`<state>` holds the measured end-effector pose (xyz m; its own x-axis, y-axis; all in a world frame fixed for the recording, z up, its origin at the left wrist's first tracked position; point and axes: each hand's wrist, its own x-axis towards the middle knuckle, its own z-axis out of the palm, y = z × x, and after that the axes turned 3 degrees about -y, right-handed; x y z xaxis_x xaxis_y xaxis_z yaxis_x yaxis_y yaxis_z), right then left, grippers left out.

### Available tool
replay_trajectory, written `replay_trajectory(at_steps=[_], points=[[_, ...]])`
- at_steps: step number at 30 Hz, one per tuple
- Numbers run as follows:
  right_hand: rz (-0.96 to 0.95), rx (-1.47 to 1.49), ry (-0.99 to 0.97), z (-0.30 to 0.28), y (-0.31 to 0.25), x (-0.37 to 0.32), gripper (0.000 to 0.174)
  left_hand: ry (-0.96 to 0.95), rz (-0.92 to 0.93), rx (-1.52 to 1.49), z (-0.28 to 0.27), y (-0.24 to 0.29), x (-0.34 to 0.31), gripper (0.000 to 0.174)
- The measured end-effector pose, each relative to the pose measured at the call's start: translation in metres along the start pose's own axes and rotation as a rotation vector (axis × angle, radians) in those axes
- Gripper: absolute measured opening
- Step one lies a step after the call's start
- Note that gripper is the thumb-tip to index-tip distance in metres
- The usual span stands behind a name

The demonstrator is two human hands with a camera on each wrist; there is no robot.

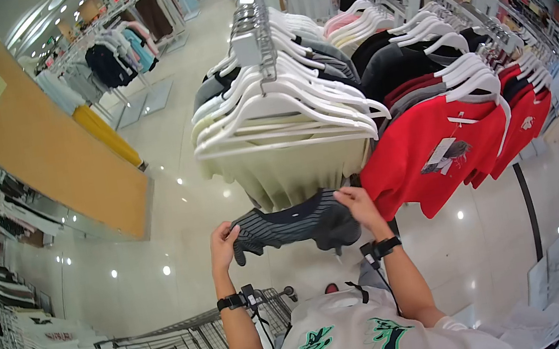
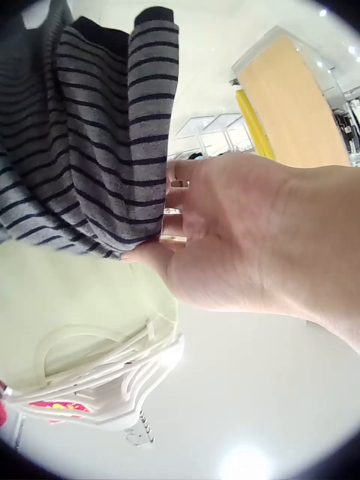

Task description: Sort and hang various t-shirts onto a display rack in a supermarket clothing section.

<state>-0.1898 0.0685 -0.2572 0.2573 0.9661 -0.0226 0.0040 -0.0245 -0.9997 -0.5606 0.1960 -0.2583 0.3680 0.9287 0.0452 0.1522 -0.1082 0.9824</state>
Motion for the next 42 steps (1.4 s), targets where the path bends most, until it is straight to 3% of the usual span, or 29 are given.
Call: replay_trajectory(at_steps=[5, 8, 11, 12, 13, 15, 17, 19, 21, 23, 24, 28, 30, 31, 33, 34, 37, 38, 39, 40, 42], points=[[0.123, 0.045, -0.082, -0.016, -0.030, -0.032, 0.024, 0.046, -0.142, -0.168, -0.007, 0.004, -0.067, 0.011], [0.101, 0.076, -0.131, -0.005, -0.030, -0.043, 0.023, 0.200, -0.135, -0.691, 0.008, 0.006, -0.098, 0.013], [0.122, 0.189, -0.167, 0.010, -0.063, -0.053, 0.020, 0.359, -0.077, -0.960, 0.036, 0.054, -0.112, 0.017], [0.087, 0.204, -0.173, 0.008, -0.071, -0.053, 0.019, 0.279, -0.002, -0.974, 0.032, 0.053, -0.115, 0.026], [0.052, 0.220, -0.179, 0.007, -0.081, -0.054, 0.018, 0.288, -0.006, -0.970, 0.032, 0.053, -0.120, 0.026], [0.005, 0.367, -0.215, 0.003, -0.110, -0.058, 0.015, 0.368, 0.071, -0.918, 0.045, 0.111, -0.121, 0.031], [-0.077, 0.472, -0.268, 0.007, -0.143, -0.065, 0.015, 0.290, 0.151, -0.862, 0.044, 0.140, -0.120, 0.029], [-0.095, 0.481, -0.286, 0.023, -0.164, -0.072, 0.015, 0.088, 0.296, -0.774, 0.040, 0.148, -0.116, 0.023], [-0.068, 0.374, -0.390, 0.042, -0.172, -0.079, 0.017, 0.133, 0.228, -0.643, 0.051, 0.158, -0.114, 0.020], [-0.132, 0.183, -0.492, 0.082, -0.178, -0.082, 0.021, 0.018, 0.115, -0.361, 0.067, 0.153, -0.112, 0.023], [-0.163, 0.236, -0.654, 0.102, -0.179, -0.077, 0.021, -0.109, 0.154, -0.393, 0.083, 0.156, -0.109, 0.031], [-0.125, 0.150, -0.621, 0.128, -0.134, -0.063, 0.019, -0.228, 0.146, -0.462, 0.083, 0.138, -0.106, 0.049], [-0.166, 0.194, -0.636, 0.135, -0.106, -0.062, 0.019, -0.153, 0.023, -0.271, 0.079, 0.112, -0.111, 0.053], [-0.163, 0.194, -0.635, 0.134, -0.100, -0.063, 0.019, -0.154, 0.020, -0.271, 0.075, 0.097, -0.114, 0.053], [-0.142, -0.030, -0.789, 0.132, -0.096, -0.066, 0.022, -0.188, -0.087, 0.000, 0.060, 0.075, -0.122, 0.039], [-0.092, -0.089, -0.857, 0.132, -0.080, -0.063, 0.022, -0.182, -0.204, 0.083, 0.045, 0.073, -0.128, 0.037], [0.069, 0.052, -0.792, 0.122, -0.059, -0.062, 0.021, 0.170, -0.124, -0.290, 0.000, 0.072, -0.162, 0.042], [0.130, 0.102, -0.791, 0.112, -0.041, -0.056, 0.020, 0.461, -0.017, -0.220, -0.013, 0.074, -0.180, 0.052], [0.151, 0.113, -0.755, 0.101, -0.030, -0.051, 0.021, 0.744, -0.058, -0.390, -0.019, 0.101, -0.196, 0.072], [0.172, 0.121, -0.718, 0.088, -0.025, -0.046, 0.021, 0.855, 0.050, -0.478, -0.042, 0.103, -0.212, 0.079], [0.170, 0.082, -0.616, 0.056, -0.028, -0.040, 0.022, 1.102, 0.153, -0.571, -0.084, 0.121, -0.258, 0.071]])
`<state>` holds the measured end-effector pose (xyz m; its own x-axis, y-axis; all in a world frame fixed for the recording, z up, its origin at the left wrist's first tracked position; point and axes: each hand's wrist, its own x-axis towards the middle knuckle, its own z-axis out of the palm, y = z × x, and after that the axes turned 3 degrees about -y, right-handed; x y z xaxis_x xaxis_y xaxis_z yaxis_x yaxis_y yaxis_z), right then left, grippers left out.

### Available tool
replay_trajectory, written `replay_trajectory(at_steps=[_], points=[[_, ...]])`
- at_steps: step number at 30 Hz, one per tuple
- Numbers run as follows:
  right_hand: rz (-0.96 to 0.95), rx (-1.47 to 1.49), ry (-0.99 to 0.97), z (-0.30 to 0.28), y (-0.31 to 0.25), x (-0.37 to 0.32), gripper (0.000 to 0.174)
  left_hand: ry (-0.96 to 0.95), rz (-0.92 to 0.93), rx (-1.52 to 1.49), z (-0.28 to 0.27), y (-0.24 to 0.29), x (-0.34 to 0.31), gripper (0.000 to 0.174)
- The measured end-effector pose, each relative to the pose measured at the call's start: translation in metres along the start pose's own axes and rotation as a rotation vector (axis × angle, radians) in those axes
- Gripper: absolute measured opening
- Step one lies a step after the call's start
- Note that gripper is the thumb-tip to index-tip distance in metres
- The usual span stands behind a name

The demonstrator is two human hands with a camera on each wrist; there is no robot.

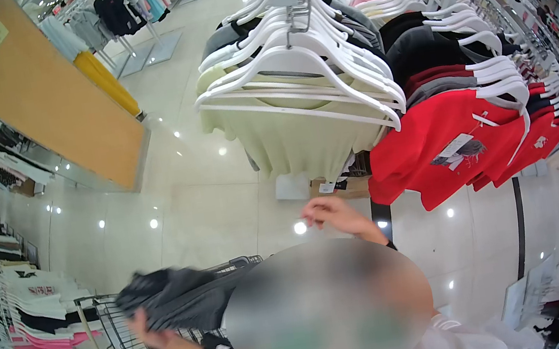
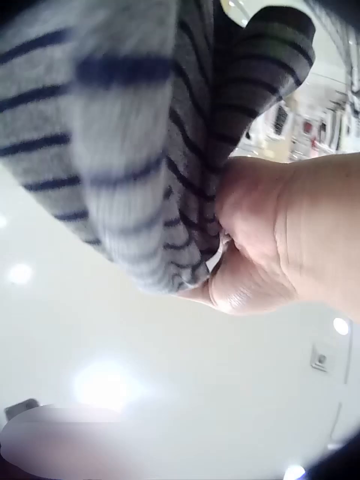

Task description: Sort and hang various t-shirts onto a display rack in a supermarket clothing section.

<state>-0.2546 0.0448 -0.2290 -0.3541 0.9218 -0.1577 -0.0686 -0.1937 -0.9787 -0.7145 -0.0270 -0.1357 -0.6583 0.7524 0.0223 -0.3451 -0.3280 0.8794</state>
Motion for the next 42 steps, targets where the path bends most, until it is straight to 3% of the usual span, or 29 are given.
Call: replay_trajectory(at_steps=[1, 2, 3, 4, 5, 7, 8, 10, 11, 12, 13, 14, 15, 16, 17, 19, 21, 23, 25, 28, 29, 31, 32, 34, 35, 37, 39, 41, 42], points=[[0.006, -0.005, -0.009, -0.013, 0.001, -0.007, 0.022, 0.060, 0.079, -0.050, -0.029, 0.018, 0.007, 0.059], [-0.008, 0.006, 0.090, -0.025, 0.002, -0.014, 0.022, 0.243, 0.402, 0.107, -0.143, 0.011, 0.050, 0.048], [-0.024, 0.018, 0.192, -0.035, 0.003, -0.020, 0.022, 0.471, 0.399, 0.088, -0.065, 0.050, 0.015, 0.045], [-0.026, 0.016, 0.190, -0.044, 0.002, -0.026, 0.022, 0.460, 0.602, 0.224, -0.085, 0.057, 0.013, 0.047], [-0.019, 0.047, 0.270, -0.050, 0.002, -0.033, 0.022, 0.460, 0.683, 0.283, -0.103, 0.065, 0.011, 0.046], [-0.018, 0.079, 0.350, -0.058, 0.006, -0.043, 0.022, 0.477, 0.572, 0.325, -0.057, 0.081, -0.010, 0.056], [-0.015, 0.080, 0.386, -0.062, 0.010, -0.047, 0.023, 0.478, 0.575, 0.321, -0.079, 0.078, 0.003, 0.056], [-0.005, 0.081, 0.445, -0.064, 0.016, -0.051, 0.024, 0.243, 0.285, 0.790, -0.148, 0.047, 0.039, 0.054], [-0.008, 0.080, 0.442, -0.065, 0.018, -0.051, 0.024, 0.318, 0.058, 0.602, -0.148, 0.014, 0.052, 0.053], [-0.012, 0.077, 0.468, -0.066, 0.018, -0.051, 0.024, 0.329, 0.129, 0.779, -0.138, -0.027, 0.047, 0.053], [-0.018, 0.075, 0.499, -0.068, 0.018, -0.053, 0.024, 0.047, 0.010, 1.000, -0.149, -0.052, 0.047, 0.040], [-0.024, 0.076, 0.511, -0.070, 0.015, -0.055, 0.024, -0.141, -0.095, 1.462, -0.148, -0.074, 0.046, 0.025], [-0.065, 0.059, 0.527, -0.074, 0.011, -0.055, 0.023, -0.108, -0.106, 1.429, -0.162, -0.116, 0.034, 0.024], [-0.105, 0.043, 0.546, -0.077, 0.005, -0.056, 0.022, -0.298, -0.347, 1.491, -0.192, -0.152, 0.035, 0.027], [-0.114, 0.045, 0.568, -0.081, -0.002, -0.058, 0.022, -0.555, -0.607, 1.616, -0.178, -0.160, 0.023, 0.021], [-0.159, -0.007, 0.605, -0.087, -0.021, -0.065, 0.021, -0.635, -1.295, 1.226, -0.219, -0.228, 0.027, 0.019], [-0.197, -0.040, 0.642, -0.090, -0.041, -0.074, 0.022, -0.665, -1.331, 1.181, -0.200, -0.249, 0.009, 0.019], [-0.309, -0.059, 0.662, -0.088, -0.071, -0.084, 0.022, -0.693, -1.286, 1.149, -0.182, -0.268, 0.007, 0.022], [-0.376, -0.111, 0.704, -0.090, -0.104, -0.092, 0.022, -0.751, -1.100, 1.166, -0.160, -0.284, 0.011, 0.023], [-0.571, -0.186, 0.826, -0.101, -0.147, -0.089, 0.023, -0.941, -0.606, 1.406, -0.107, -0.307, 0.018, 0.028], [-0.641, -0.210, 0.870, -0.109, -0.159, -0.086, 0.020, -0.937, -0.598, 1.399, -0.086, -0.313, 0.015, 0.028], [-0.718, -0.275, 0.990, -0.113, -0.182, -0.072, 0.018, -0.995, -0.354, 1.471, -0.050, -0.329, 0.009, 0.030], [-0.717, -0.361, 0.978, -0.121, -0.188, -0.065, 0.017, -0.993, -0.344, 1.464, -0.045, -0.332, 0.009, 0.030], [-0.639, -0.550, 0.973, -0.129, -0.191, -0.054, 0.019, -1.081, -0.031, 1.754, -0.034, -0.338, 0.006, 0.030], [-0.645, -0.625, 0.954, -0.132, -0.189, -0.046, 0.018, -1.079, -0.018, 1.742, -0.025, -0.334, 0.004, 0.030], [-0.591, -0.604, 0.888, -0.129, -0.185, -0.039, 0.017, -0.949, -0.243, 1.717, -0.013, -0.317, 0.001, 0.031], [-0.599, -0.599, 0.909, -0.119, -0.183, -0.033, 0.016, -0.893, -0.161, 1.684, -0.013, -0.319, -0.005, 0.030], [-0.466, -0.442, 0.889, -0.114, -0.186, -0.031, 0.014, -0.781, 0.093, 1.711, -0.020, -0.322, -0.017, 0.029], [-0.459, -0.446, 0.867, -0.112, -0.187, -0.028, 0.014, -0.763, 0.072, 1.713, -0.024, -0.324, -0.025, 0.029]])
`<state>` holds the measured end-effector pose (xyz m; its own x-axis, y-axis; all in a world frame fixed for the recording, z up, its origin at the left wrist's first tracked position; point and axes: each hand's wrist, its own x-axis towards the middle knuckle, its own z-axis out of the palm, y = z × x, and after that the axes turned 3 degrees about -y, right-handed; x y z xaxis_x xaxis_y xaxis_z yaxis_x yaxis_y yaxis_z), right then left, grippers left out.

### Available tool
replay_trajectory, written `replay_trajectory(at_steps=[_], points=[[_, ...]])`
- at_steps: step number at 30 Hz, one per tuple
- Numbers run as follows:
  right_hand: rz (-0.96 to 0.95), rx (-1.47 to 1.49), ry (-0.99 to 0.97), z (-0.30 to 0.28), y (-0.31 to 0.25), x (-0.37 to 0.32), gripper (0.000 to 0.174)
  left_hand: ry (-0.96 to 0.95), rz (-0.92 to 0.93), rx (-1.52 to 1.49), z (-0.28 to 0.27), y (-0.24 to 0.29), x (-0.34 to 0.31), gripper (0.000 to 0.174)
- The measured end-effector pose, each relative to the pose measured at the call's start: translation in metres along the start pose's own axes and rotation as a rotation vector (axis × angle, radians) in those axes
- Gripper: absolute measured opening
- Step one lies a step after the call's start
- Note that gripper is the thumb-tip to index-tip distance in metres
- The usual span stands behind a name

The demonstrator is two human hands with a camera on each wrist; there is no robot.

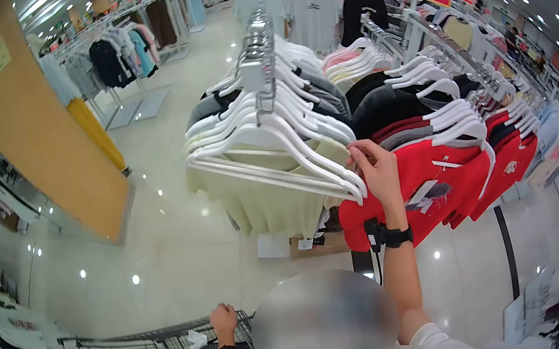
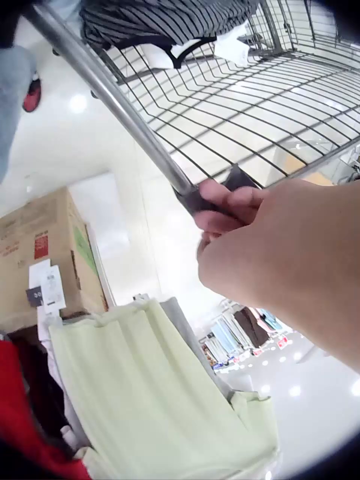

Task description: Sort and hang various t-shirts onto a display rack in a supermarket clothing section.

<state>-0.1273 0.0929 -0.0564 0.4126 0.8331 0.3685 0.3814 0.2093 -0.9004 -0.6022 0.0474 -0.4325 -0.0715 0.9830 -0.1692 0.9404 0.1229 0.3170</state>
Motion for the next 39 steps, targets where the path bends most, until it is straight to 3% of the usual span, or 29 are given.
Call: replay_trajectory(at_steps=[2, 3, 6, 12, 16, 18, 26, 33, 39], points=[[-0.033, -0.129, -0.009, 0.008, -0.001, 0.000, 0.013, 0.152, -0.016, -0.033, 0.006, 0.005, -0.009, 0.024], [-0.030, -0.129, -0.026, 0.011, -0.003, 0.002, 0.013, 0.148, -0.032, -0.034, 0.009, 0.005, -0.014, 0.024], [-0.351, -0.410, 0.044, 0.019, -0.007, 0.018, 0.017, 0.212, 0.007, -0.182, 0.017, 0.007, -0.023, 0.020], [-0.522, -0.628, 0.022, 0.029, -0.013, 0.025, 0.023, 0.228, 0.049, -0.217, 0.014, 0.009, -0.027, 0.019], [-0.512, -0.624, 0.006, 0.035, 0.004, 0.012, 0.023, 0.264, 0.067, -0.265, 0.011, 0.013, -0.030, 0.018], [-0.263, -0.481, -0.099, 0.039, 0.011, 0.004, 0.020, 0.289, 0.057, -0.267, 0.014, 0.012, -0.031, 0.018], [-0.130, -0.387, 0.015, 0.041, 0.027, -0.022, 0.020, 0.344, 0.044, -0.267, 0.030, 0.003, -0.031, 0.018], [-0.107, -0.414, 0.097, 0.035, 0.047, -0.032, 0.023, 0.358, -0.007, -0.463, 0.022, 0.012, -0.034, 0.018], [-0.124, -0.419, 0.158, 0.022, 0.052, -0.041, 0.026, 0.403, -0.011, -0.434, 0.027, 0.009, -0.032, 0.017]])
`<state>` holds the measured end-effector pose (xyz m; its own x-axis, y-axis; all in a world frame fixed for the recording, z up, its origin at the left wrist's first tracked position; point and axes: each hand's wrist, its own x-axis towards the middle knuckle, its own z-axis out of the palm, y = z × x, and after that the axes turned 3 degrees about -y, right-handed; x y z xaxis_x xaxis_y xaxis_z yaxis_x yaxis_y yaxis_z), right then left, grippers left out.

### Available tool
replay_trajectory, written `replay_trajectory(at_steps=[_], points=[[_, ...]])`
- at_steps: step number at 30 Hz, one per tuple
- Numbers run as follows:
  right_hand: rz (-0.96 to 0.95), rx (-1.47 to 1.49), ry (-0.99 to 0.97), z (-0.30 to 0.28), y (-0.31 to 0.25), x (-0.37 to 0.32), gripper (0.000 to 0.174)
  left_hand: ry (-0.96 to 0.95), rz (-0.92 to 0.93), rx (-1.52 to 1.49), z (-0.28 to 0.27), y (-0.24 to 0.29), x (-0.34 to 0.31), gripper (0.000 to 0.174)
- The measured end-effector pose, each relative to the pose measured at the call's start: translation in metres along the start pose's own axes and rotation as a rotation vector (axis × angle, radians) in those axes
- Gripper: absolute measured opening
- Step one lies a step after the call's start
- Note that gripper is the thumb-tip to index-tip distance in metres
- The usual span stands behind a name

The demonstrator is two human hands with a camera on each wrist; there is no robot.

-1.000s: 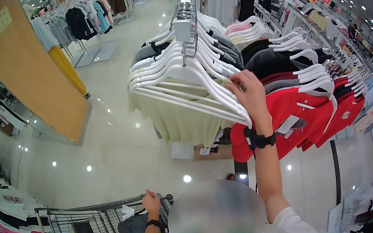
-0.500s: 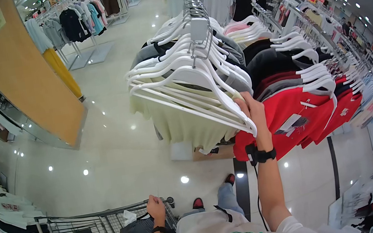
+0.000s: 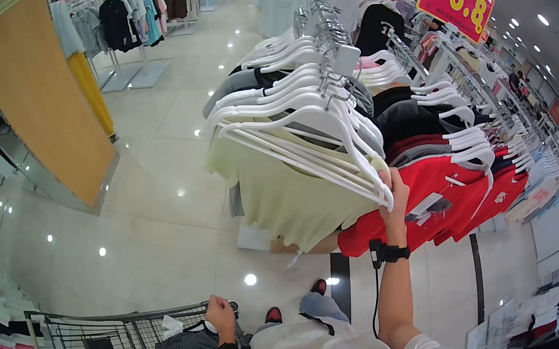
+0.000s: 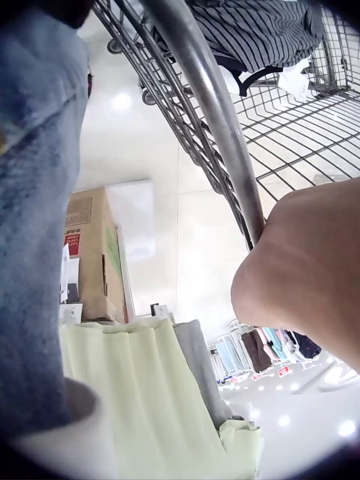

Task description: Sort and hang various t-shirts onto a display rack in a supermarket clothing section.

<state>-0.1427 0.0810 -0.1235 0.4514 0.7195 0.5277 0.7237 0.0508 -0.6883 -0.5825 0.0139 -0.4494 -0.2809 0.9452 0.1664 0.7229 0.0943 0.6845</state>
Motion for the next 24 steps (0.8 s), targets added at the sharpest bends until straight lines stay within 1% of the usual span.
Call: replay_trajectory(at_steps=[2, 3, 7, 9, 12, 13, 16, 17, 19, 22, 24], points=[[-0.004, 0.002, 0.038, -0.005, -0.003, -0.003, 0.026, -0.015, -0.001, 0.024, 0.001, 0.000, 0.000, 0.017], [-0.030, 0.078, 0.072, -0.003, 0.000, -0.005, 0.026, -0.020, -0.011, 0.047, 0.001, 0.001, 0.001, 0.017], [-0.076, 0.104, 0.092, -0.008, 0.008, -0.010, 0.026, -0.006, -0.003, 0.039, 0.001, 0.004, 0.002, 0.017], [-0.002, 0.123, 0.072, -0.014, 0.023, -0.015, 0.026, 0.044, 0.039, 0.038, 0.003, 0.004, 0.002, 0.016], [0.052, 0.143, 0.103, -0.025, 0.036, -0.030, 0.025, 0.013, 0.003, 0.036, 0.004, 0.004, 0.003, 0.016], [0.087, 0.081, 0.065, -0.031, 0.040, -0.036, 0.024, 0.011, 0.006, 0.036, 0.004, 0.004, 0.002, 0.016], [0.092, 0.099, 0.032, -0.032, 0.042, -0.052, 0.025, 0.004, 0.010, 0.018, 0.004, 0.006, 0.004, 0.016], [0.121, 0.098, 0.014, -0.030, 0.042, -0.056, 0.026, 0.008, 0.010, -0.002, 0.004, 0.006, 0.004, 0.016], [0.157, 0.114, -0.018, -0.022, 0.050, -0.065, 0.026, 0.009, 0.011, -0.016, 0.005, 0.008, 0.003, 0.016], [0.246, 0.190, -0.069, -0.004, 0.045, -0.077, 0.026, 0.006, 0.016, -0.003, 0.005, 0.003, 0.003, 0.016], [0.189, 0.182, -0.079, 0.009, 0.044, -0.087, 0.027, -0.021, 0.008, 0.005, 0.002, 0.007, 0.005, 0.016]])
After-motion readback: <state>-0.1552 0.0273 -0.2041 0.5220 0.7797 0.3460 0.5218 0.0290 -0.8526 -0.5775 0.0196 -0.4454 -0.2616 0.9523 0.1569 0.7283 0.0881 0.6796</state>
